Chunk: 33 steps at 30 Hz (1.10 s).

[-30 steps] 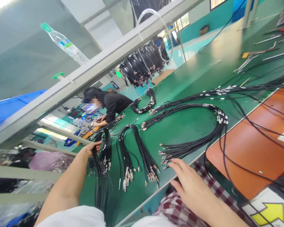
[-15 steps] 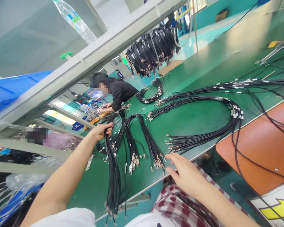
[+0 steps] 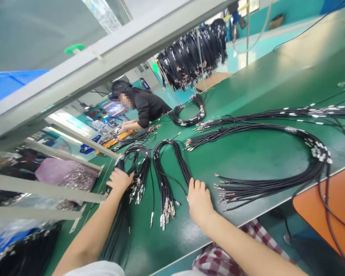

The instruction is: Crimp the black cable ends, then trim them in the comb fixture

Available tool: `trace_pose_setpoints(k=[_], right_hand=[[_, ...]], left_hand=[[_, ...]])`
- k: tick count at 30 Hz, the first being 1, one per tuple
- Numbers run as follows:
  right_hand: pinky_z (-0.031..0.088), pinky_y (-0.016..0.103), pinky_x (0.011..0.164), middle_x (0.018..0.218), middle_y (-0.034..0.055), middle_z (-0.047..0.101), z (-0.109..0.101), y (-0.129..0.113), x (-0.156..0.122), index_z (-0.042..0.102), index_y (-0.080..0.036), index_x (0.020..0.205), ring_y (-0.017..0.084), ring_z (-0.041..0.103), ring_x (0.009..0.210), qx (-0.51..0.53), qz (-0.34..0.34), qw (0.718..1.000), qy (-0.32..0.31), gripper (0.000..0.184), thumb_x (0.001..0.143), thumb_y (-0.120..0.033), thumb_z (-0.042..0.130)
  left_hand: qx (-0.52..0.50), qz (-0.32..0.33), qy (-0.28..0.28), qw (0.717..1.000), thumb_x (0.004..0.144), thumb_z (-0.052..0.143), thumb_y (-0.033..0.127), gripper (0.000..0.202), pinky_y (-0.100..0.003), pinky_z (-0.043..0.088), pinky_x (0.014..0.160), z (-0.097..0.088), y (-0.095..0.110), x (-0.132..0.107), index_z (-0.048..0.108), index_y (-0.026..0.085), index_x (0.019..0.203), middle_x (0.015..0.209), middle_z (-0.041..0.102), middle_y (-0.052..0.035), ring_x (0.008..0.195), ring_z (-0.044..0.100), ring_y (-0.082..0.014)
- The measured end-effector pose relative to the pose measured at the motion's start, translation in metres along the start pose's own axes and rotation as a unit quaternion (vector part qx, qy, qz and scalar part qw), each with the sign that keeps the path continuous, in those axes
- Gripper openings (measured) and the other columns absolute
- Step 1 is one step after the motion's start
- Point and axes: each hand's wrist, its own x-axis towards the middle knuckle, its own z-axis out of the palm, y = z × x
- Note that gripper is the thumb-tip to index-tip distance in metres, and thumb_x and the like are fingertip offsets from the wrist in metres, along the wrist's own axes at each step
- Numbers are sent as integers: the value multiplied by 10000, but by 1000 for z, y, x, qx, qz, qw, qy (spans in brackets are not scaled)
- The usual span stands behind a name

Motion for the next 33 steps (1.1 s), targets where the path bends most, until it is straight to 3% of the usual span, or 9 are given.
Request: trace_pose_setpoints(k=[2, 7, 10, 12, 18, 23, 26, 29, 33], right_hand=[[561, 406, 811, 1155, 242, 598, 4, -1, 10, 338, -45, 1474, 330, 588, 1040, -23, 4, 1000, -11, 798, 722, 1, 602], [544, 425, 822, 1080, 252, 618, 0, 9, 28, 397, -51, 1407, 340, 642, 1004, 6, 38, 998, -45, 709, 724, 41, 565], [520, 442, 844, 1137, 258, 601, -7, 19, 33, 442, -54, 1360, 346, 662, 997, 52, 43, 996, -52, 641, 735, 15, 566], [504, 431, 865, 1214, 267, 579, -12, 29, 34, 448, -57, 1364, 338, 665, 1017, 101, 50, 992, -56, 617, 757, -16, 554], [491, 249, 620, 964, 135, 730, -13, 64, 41, 519, -53, 1309, 170, 700, 674, 292, 74, 946, -118, 490, 832, -158, 565], [475, 247, 619, 1000, 115, 723, -6, 71, 40, 512, -82, 1328, 138, 670, 630, 401, 87, 906, -107, 523, 831, -212, 609], [447, 232, 558, 878, 71, 706, -9, 69, 38, 550, -91, 1251, 124, 624, 589, 461, 100, 875, -103, 475, 800, -208, 638], [410, 214, 504, 671, 3, 614, -24, 64, 42, 609, -111, 1029, 106, 550, 532, 530, 105, 834, -110, 267, 792, -227, 645], [400, 206, 494, 595, -31, 520, -54, 39, 52, 540, -151, 838, 82, 481, 485, 599, 107, 787, -107, 110, 841, -253, 580]], left_hand=[[-10, 39, -2, 999, 881, 589, 470, 639, -549, 405, 969, 13, 5, -11, 435, 102, 1380, 1329, 513, -246, 1269, 445, -432], [-41, 127, -58, 989, 838, 572, 607, 708, -429, 388, 1002, 69, 39, -35, 464, 167, 1383, 1243, 582, -200, 1215, 515, -378], [-40, 116, -63, 991, 761, 636, 625, 948, -506, 365, 991, 100, 65, -37, 333, 46, 1447, 1274, 514, -304, 1227, 473, -465], [-38, 104, -55, 992, 782, 622, 560, 940, -567, 323, 1000, 112, 76, -37, 272, 14, 1463, 1328, 433, -354, 1271, 407, -512], [-55, 125, -66, 988, 773, 651, 404, 747, -496, 315, 1051, 112, 73, -46, 390, 114, 1411, 1343, 440, -271, 1274, 444, -423], [-64, 60, -32, 996, 742, 681, 563, 897, -639, 239, 1052, 104, 67, -36, 352, 56, 1404, 1409, 334, -340, 1343, 268, -529], [-87, 50, -46, 994, 801, 674, 489, 739, -586, 334, 1042, 104, 74, -28, 415, 90, 1366, 1354, 447, -243, 1287, 403, -416], [-120, 66, -66, 988, 902, 604, 401, 499, -511, 432, 1008, 106, 85, -33, 485, 161, 1323, 1343, 493, -132, 1196, 512, -284], [-171, 86, -143, 971, 903, 611, 427, 489, -414, 552, 837, 108, 96, -54, 503, 145, 1287, 1171, 604, -119, 973, 631, -218]])
